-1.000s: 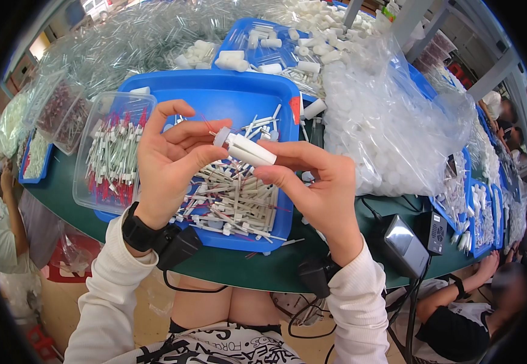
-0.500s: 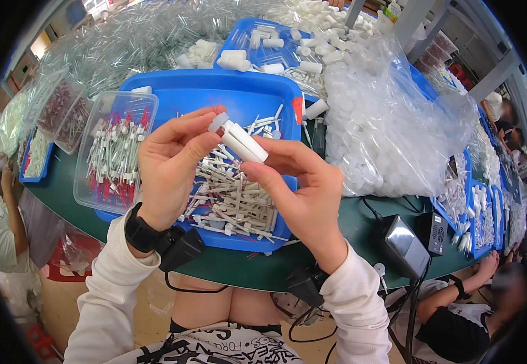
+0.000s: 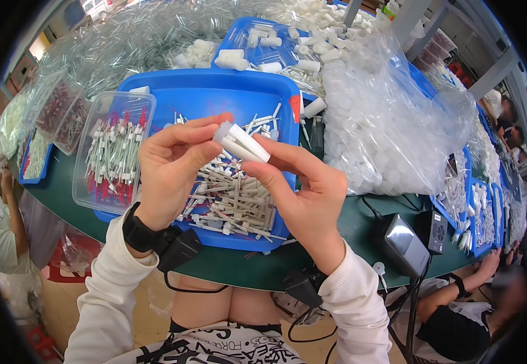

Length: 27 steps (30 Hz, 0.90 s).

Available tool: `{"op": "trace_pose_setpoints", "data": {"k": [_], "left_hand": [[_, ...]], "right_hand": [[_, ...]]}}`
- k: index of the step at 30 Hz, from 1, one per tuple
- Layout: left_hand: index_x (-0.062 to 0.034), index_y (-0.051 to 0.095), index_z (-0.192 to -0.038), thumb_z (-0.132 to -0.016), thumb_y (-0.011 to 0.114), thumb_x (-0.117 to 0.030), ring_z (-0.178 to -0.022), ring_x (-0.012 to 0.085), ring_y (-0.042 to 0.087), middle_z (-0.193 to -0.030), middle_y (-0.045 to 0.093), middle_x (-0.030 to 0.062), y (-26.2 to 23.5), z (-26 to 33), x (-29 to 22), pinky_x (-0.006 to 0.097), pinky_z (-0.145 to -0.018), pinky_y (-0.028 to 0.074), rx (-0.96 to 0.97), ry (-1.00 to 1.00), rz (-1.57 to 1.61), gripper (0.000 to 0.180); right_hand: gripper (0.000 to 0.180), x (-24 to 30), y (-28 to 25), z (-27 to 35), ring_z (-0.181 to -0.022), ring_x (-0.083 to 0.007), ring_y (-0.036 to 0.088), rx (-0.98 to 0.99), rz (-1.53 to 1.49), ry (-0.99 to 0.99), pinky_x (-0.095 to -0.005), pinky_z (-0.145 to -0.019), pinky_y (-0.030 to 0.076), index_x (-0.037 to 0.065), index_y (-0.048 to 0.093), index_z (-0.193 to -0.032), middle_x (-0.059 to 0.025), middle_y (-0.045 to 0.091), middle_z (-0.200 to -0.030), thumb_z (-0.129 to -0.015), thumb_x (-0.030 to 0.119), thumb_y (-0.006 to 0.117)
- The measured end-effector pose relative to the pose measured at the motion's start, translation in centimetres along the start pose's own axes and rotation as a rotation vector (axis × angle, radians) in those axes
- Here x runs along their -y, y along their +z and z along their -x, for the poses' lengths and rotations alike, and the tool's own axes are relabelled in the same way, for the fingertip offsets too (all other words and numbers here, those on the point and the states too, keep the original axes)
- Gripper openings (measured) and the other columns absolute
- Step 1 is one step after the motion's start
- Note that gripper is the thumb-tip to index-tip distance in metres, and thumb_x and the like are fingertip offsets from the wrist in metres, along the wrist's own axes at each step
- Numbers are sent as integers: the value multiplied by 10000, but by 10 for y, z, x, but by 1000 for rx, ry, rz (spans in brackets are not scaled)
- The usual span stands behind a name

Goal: The person repeatedly picks up small white cylindrical components and thin red wires from a blue tray. They insert the wires into the components by hand and place the assembled units back into the tray. The process is repetitive and performed one unit at a time.

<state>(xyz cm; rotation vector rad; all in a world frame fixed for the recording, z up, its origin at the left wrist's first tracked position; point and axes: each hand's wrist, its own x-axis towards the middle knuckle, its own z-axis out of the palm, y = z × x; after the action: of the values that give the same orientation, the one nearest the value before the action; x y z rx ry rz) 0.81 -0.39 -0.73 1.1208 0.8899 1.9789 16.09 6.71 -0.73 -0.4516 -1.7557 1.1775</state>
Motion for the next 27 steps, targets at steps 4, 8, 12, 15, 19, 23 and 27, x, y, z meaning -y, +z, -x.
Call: {"op": "trace_pose_setpoints", "data": {"k": [4, 8, 12, 15, 19, 23, 27], "left_hand": [[14, 575, -923, -753, 607, 90, -977, 235, 586, -1084, 567, 240, -1, 0, 3, 311, -849, 477, 39, -42, -8, 189], [53, 598, -887, -727, 660, 67, -915, 193, 596, -979, 617, 167, 2, 4, 5, 289, -791, 503, 32, -44, -10, 172], [34, 499, -1078, -764, 637, 33, -891, 195, 599, -995, 601, 159, -7, 2, -1, 289, -720, 520, -92, 6, -82, 343], [5, 366, -1223, -788, 615, 16, -865, 188, 601, -1004, 589, 152, 2, -5, -7, 288, -673, 526, -214, -15, 46, 501], [6, 300, -1292, -810, 610, -33, -821, 175, 597, -988, 575, 122, 2, -8, -9, 288, -652, 523, -197, -119, 136, 574], [43, 371, -1251, -800, 625, -50, -790, 173, 594, -991, 551, 88, -11, -9, -7, 295, -693, 515, -191, -252, 239, 526], [58, 453, -1165, -778, 625, -9, -820, 183, 598, -978, 519, 78, -10, -9, -6, 295, -724, 508, -146, -276, 210, 428]], "right_hand": [[274, 1, 3, 0, -770, -141, 632, -14, -47, 50, -239, -689, 500, -44, 617, -1000, -107, 657, -860, -737, 3, 680], [260, -3, 8, -5, -766, -127, 630, 42, -35, 25, -229, -682, 493, -31, 618, -1003, -105, 658, -856, -758, 42, 665], [304, 14, 3, -39, -727, -115, 608, 295, 112, 122, -221, -649, 475, -23, 597, -1037, -94, 649, -843, -783, 131, 659], [353, 7, -25, -111, -699, -106, 592, 332, 337, 323, -229, -608, 459, 1, 593, -1053, -82, 643, -800, -806, 251, 626], [341, -60, -51, -173, -703, -201, 623, 205, 1006, 22, -292, -654, 482, 33, 650, -959, -112, 655, -796, -724, 279, 647], [318, -74, -56, -188, -737, -237, 625, 517, 1119, 284, -298, -696, 480, 35, 672, -911, -140, 659, -814, -697, 269, 652], [314, -78, -61, -185, -750, -243, 627, 674, 1075, 309, -306, -702, 480, 26, 669, -922, -146, 661, -834, -696, 243, 642]]}}
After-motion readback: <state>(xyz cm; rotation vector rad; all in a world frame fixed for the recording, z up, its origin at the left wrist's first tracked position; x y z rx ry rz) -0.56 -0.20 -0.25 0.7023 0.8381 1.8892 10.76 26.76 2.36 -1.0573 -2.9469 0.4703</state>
